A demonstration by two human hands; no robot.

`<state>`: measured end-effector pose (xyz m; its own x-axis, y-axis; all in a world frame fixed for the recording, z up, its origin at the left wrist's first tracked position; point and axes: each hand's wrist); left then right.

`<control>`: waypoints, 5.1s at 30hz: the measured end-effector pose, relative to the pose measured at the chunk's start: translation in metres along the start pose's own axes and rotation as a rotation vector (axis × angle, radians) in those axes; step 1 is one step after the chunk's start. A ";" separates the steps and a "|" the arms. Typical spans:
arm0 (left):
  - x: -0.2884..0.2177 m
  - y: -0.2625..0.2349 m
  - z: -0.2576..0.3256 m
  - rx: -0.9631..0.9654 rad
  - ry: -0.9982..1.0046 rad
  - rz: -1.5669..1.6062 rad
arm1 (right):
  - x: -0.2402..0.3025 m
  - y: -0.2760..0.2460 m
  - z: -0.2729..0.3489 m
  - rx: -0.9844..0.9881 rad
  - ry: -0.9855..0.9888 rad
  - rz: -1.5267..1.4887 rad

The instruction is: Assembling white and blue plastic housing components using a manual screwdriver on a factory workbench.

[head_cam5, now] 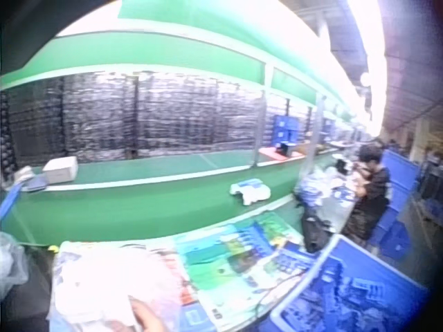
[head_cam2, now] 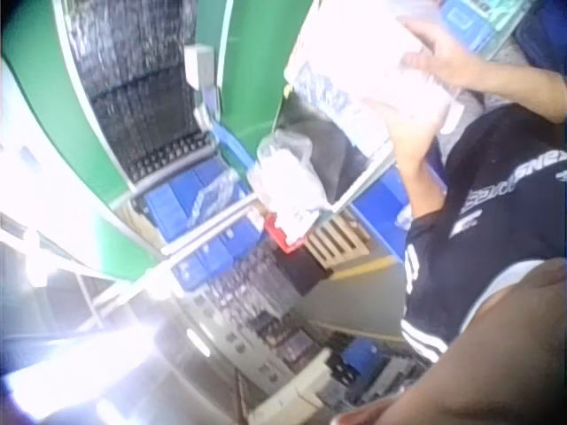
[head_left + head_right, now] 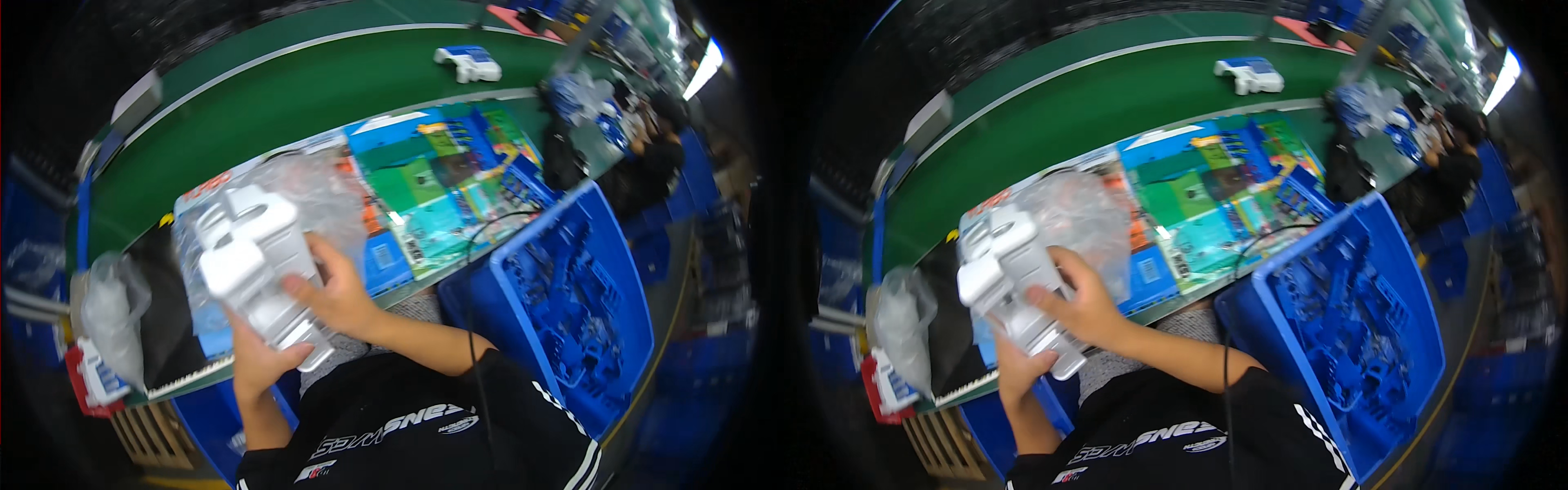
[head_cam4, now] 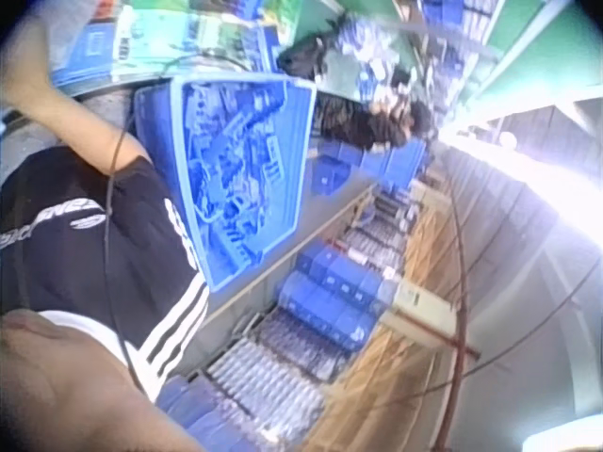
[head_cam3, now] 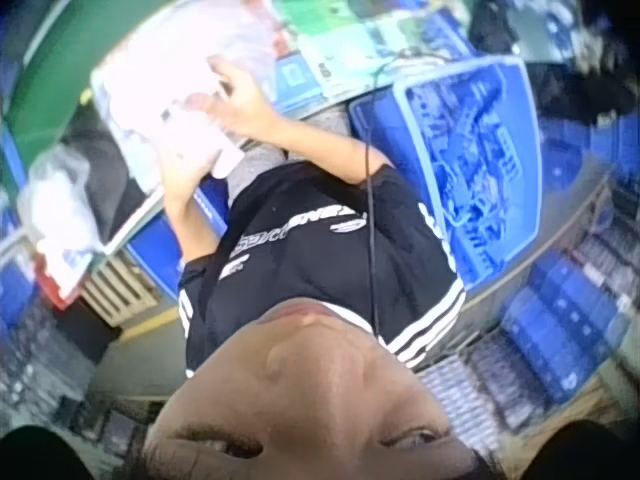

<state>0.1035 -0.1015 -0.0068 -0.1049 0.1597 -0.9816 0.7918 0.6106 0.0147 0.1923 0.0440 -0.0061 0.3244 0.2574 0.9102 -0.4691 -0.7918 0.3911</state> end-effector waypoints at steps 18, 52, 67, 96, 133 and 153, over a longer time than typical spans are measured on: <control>0.021 -0.165 -0.115 0.682 0.025 -1.282 | -0.021 -0.090 -0.027 0.205 -0.390 1.572; 0.108 -0.002 -0.048 -0.132 0.156 -0.500 | -0.026 -0.285 -0.116 -1.062 0.018 1.781; 0.114 -0.009 -0.051 -0.085 0.100 -0.225 | 0.015 -0.209 -0.070 -0.701 0.231 1.484; 0.124 -0.014 -0.051 -0.139 0.028 0.092 | -0.023 -0.044 -0.054 0.300 -0.334 1.697; 0.055 0.018 -0.055 -0.162 0.329 -0.949 | 0.019 -0.080 -0.042 0.185 -0.319 1.423; 0.044 0.012 -0.121 -0.114 0.096 -0.922 | 0.000 -0.041 -0.060 0.086 -0.451 1.627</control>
<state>0.0360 0.0069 -0.0271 -0.7163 -0.3655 -0.5945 0.3075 0.5993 -0.7391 0.1622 0.1098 -0.0142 -0.2166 -0.9515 0.2183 -0.4906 -0.0872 -0.8670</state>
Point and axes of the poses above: each hand's wrist, its own z-axis away from the middle knuckle, its own y-axis out of the palm, x = y × z, and after that the axes turned 6 degrees about y, right-handed
